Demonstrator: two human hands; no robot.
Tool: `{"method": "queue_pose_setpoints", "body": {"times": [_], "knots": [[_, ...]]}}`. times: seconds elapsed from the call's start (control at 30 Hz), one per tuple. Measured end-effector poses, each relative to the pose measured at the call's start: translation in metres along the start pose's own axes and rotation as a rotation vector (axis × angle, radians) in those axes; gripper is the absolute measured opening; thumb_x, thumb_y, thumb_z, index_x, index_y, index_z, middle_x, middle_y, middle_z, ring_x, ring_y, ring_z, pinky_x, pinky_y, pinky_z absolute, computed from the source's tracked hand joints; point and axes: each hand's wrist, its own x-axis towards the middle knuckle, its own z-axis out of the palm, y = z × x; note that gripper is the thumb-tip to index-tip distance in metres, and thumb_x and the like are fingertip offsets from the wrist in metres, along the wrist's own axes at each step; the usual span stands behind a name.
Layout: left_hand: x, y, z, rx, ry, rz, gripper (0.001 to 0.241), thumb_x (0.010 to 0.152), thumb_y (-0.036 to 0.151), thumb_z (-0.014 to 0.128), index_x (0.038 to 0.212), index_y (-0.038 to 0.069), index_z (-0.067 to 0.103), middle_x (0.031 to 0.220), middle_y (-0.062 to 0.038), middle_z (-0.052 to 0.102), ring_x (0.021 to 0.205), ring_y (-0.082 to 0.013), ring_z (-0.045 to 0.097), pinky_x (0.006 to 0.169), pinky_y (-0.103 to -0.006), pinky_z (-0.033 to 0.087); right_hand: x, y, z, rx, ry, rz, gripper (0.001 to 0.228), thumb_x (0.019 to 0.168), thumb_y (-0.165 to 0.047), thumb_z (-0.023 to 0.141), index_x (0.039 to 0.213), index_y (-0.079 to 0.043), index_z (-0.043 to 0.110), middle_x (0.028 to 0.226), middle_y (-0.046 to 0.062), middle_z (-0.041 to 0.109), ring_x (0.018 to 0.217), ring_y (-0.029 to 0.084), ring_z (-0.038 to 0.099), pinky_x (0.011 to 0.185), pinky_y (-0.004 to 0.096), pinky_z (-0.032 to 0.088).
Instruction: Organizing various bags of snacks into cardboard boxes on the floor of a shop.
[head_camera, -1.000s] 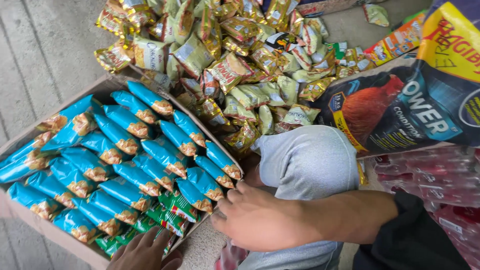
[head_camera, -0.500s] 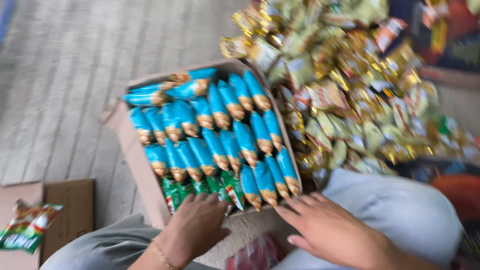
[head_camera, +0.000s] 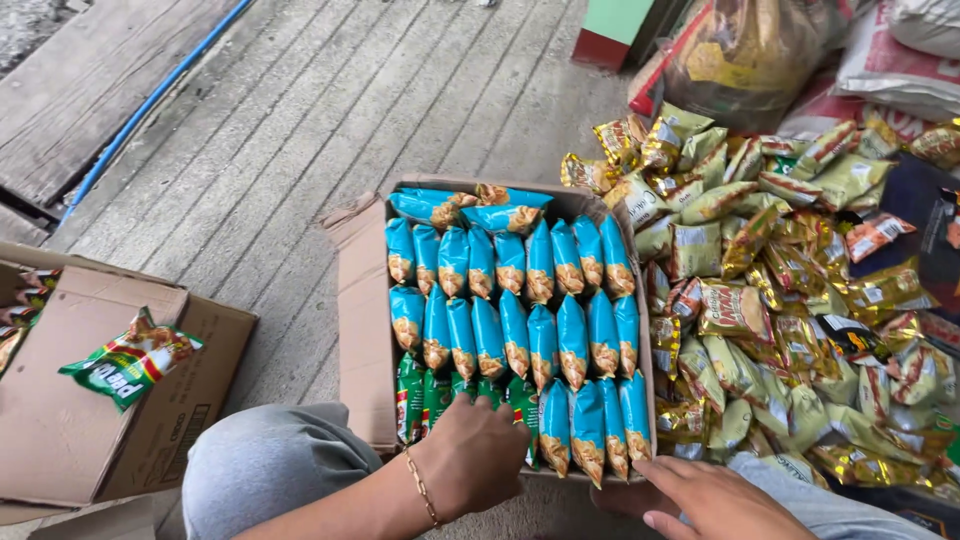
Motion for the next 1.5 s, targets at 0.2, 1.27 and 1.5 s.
{"method": "queue_pose_setpoints", "body": {"times": [0.2, 1.27, 1.5], "knots": [[0.002, -0.005, 0.006, 0.008, 0.041, 0.002, 0.044, 0.084, 0.039, 0.075, 0.108, 0.002, 0.070, 0.112, -0.018, 0.068, 0.109, -0.0390, 0.063, 0.093, -0.0548, 0.049, 0.017, 0.016, 0.005, 0.020, -0.077, 0.023, 0.074, 0.099, -0.056, 0.058, 0.159, -0.021, 0.033, 0.158, 0.007, 0.040, 0.144, 0.028, 0.044, 0.119, 0.039, 0.038], [0.058, -0.074, 0.034, 0.177, -0.586, -0.296, 0.083, 0.093, 0.072, 0.062, 0.153, 0.023, 0.034, 0.163, -0.007, 0.035, 0.152, -0.0316, 0.037, 0.120, -0.0533, 0.039, 0.139, 0.341, 0.087, 0.880, 1.281, 0.979, 0.051, 0.091, -0.027, 0.072, 0.137, -0.008, 0.064, 0.131, 0.019, 0.068, 0.119, 0.033, 0.067, 0.103, 0.044, 0.051], [0.044, -0.077, 0.064, 0.221, -0.497, -0.314, 0.062, 0.095, 0.054, 0.059, 0.151, 0.035, 0.039, 0.163, 0.000, 0.033, 0.148, -0.0286, 0.039, 0.119, -0.0567, 0.036, 0.139, 0.214, 0.020, 0.175, 1.186, 0.692, 0.070, 0.083, -0.025, 0.079, 0.145, -0.012, 0.050, 0.147, 0.018, 0.055, 0.137, 0.038, 0.051, 0.113, 0.050, 0.040]]}}
